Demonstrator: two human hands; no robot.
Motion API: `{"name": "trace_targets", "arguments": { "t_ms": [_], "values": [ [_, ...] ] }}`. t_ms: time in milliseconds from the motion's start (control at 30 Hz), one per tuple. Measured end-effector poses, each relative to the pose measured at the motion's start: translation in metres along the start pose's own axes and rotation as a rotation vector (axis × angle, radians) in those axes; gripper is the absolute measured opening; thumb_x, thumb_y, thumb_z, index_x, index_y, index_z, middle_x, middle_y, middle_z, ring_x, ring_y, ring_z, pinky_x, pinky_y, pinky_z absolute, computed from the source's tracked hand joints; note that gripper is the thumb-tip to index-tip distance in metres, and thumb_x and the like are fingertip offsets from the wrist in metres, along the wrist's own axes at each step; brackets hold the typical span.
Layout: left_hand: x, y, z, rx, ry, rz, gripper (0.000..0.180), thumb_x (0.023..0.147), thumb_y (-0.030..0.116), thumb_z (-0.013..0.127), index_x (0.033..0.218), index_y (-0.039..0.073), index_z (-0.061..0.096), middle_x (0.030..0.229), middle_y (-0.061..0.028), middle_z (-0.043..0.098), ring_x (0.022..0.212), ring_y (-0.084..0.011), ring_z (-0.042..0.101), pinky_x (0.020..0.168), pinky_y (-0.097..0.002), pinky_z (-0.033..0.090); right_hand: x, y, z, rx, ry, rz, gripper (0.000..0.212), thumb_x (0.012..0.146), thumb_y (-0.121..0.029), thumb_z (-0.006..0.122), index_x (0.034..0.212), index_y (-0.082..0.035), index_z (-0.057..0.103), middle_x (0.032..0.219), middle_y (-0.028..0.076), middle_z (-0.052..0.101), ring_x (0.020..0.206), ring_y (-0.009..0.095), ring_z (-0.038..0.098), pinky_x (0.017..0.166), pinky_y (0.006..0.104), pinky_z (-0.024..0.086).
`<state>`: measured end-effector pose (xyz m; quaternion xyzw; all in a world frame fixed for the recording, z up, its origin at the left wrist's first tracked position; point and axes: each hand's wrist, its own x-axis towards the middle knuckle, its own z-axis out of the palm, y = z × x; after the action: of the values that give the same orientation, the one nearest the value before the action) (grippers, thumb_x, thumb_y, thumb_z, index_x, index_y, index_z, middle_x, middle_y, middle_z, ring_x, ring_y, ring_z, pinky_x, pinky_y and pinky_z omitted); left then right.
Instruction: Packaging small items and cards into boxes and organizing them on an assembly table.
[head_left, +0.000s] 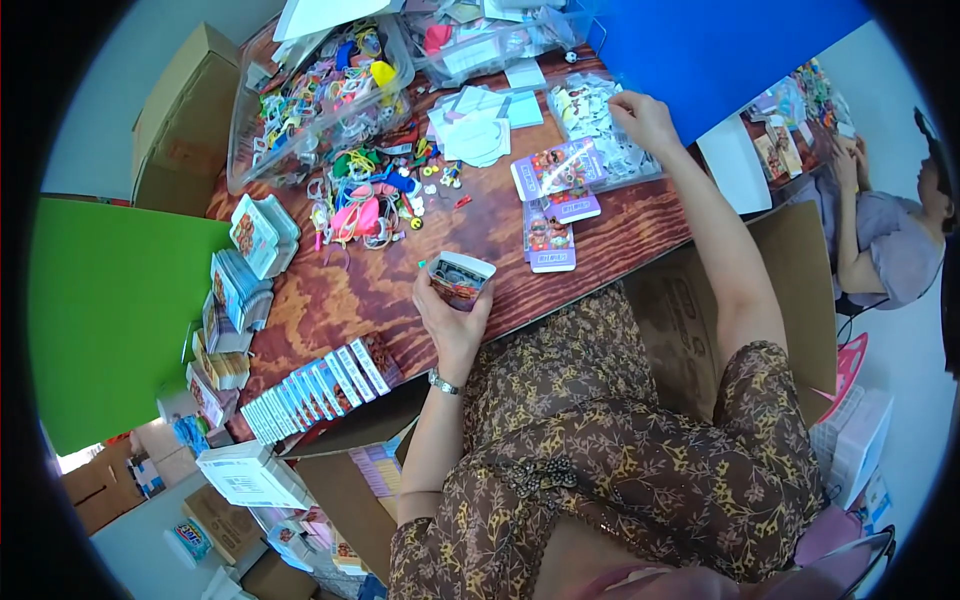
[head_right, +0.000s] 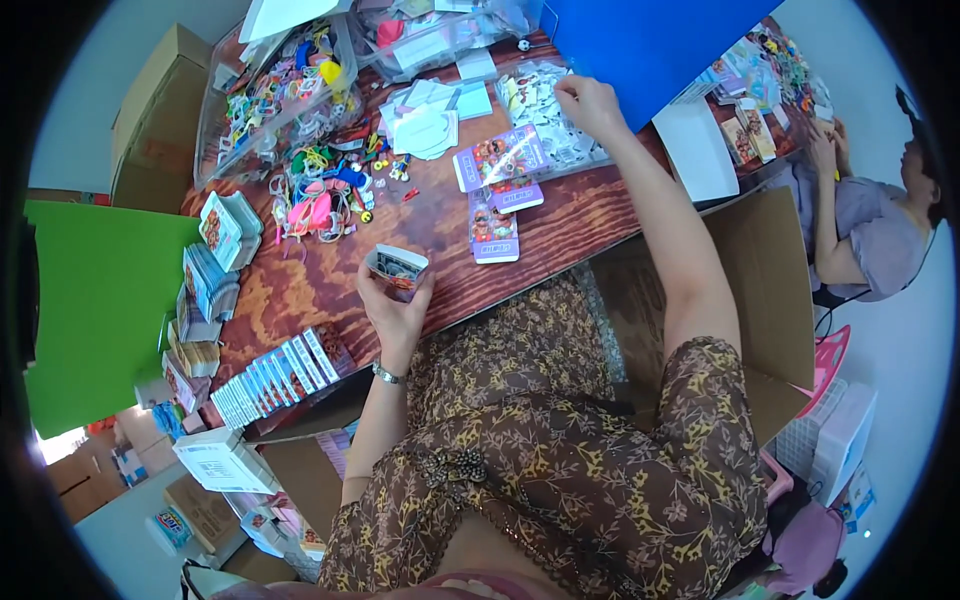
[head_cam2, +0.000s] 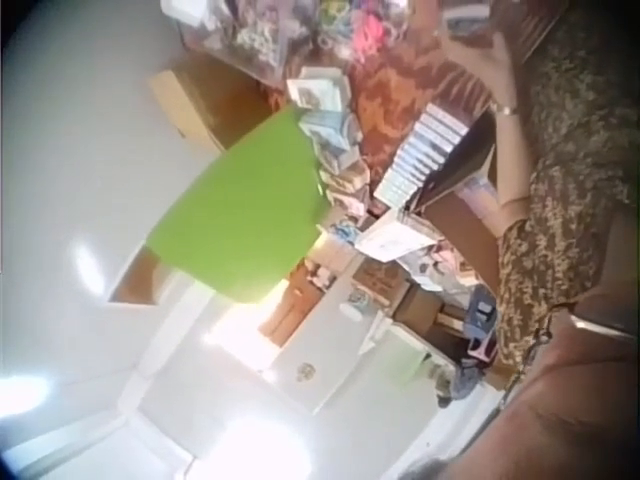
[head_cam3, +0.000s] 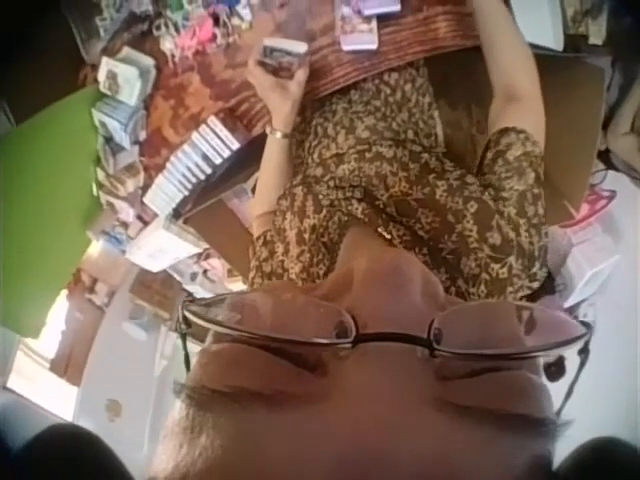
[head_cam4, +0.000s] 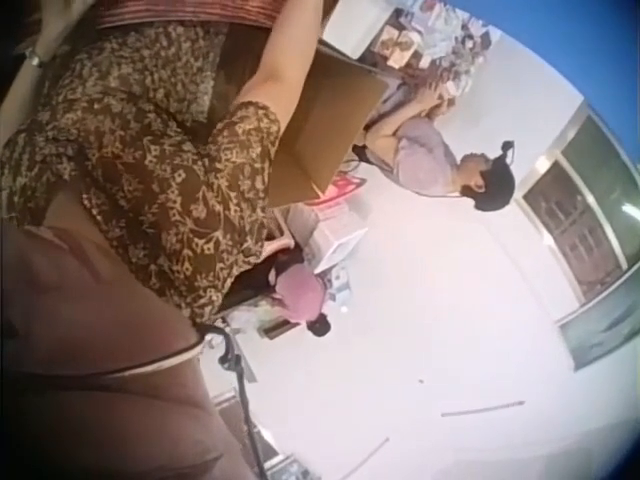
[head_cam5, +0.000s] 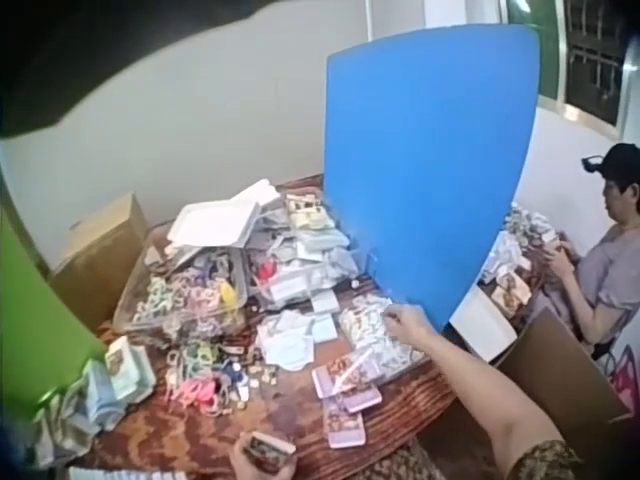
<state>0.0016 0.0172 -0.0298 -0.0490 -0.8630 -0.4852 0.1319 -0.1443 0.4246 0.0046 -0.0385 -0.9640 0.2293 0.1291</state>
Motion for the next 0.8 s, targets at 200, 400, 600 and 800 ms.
{"name": "trace_targets", "arguments": {
  "t_ms": [200, 400, 600, 800],
  "values": [
    [0.0, 0.004, -0.003, 0.03, -0.041, 0.005, 0.08, 0.07, 0.019, 0.09, 0.134, 0.001, 0.045, 0.118, -0.0182, 0.056, 0.109, -0.0362, 0.053, 0.093, -0.0462, 0.044, 0.021, -0.022, 0.039, -0.065, -0.045, 0.255, 0.036, 0.082, -0.04, 0.078, 0.101, -0.01, 0.075, 0.091, 0.009, 0.075, 0.087, 0.025, 0.072, 0.079, 0.0392, 0.056],
    [0.002, 0.004, -0.001, 0.058, -0.049, -0.033, 0.081, 0.071, 0.02, 0.09, 0.135, 0.0, 0.045, 0.117, -0.017, 0.056, 0.108, -0.0358, 0.053, 0.092, -0.0459, 0.044, 0.027, -0.01, 0.027, 0.359, -0.171, 0.257, 0.027, 0.083, -0.025, 0.082, 0.09, -0.004, 0.067, 0.076, 0.001, 0.067, 0.067, 0.011, 0.06, 0.062, 0.0291, 0.049],
    [0.005, 0.008, 0.004, 0.073, -0.07, 0.013, 0.081, 0.072, 0.023, 0.09, 0.135, 0.0, 0.046, 0.114, -0.0161, 0.056, 0.103, -0.034, 0.053, 0.089, -0.0444, 0.045, 0.025, -0.013, 0.019, 0.046, -0.102, 0.181, 0.036, 0.084, -0.041, 0.076, 0.101, -0.009, 0.072, 0.085, 0.009, 0.074, 0.085, 0.028, 0.072, 0.078, 0.0408, 0.055],
    [0.006, 0.018, 0.003, 0.091, -0.086, -0.002, 0.079, 0.072, 0.025, 0.09, 0.133, 0.0, 0.047, 0.113, -0.0162, 0.057, 0.102, -0.0338, 0.053, 0.088, -0.0446, 0.045, 0.042, -0.023, 0.03, 0.012, 0.086, 0.452, 0.05, 0.083, -0.056, 0.073, 0.103, -0.011, 0.075, 0.106, 0.015, 0.074, 0.1, 0.035, 0.07, 0.085, 0.0465, 0.054]
  ]
}}
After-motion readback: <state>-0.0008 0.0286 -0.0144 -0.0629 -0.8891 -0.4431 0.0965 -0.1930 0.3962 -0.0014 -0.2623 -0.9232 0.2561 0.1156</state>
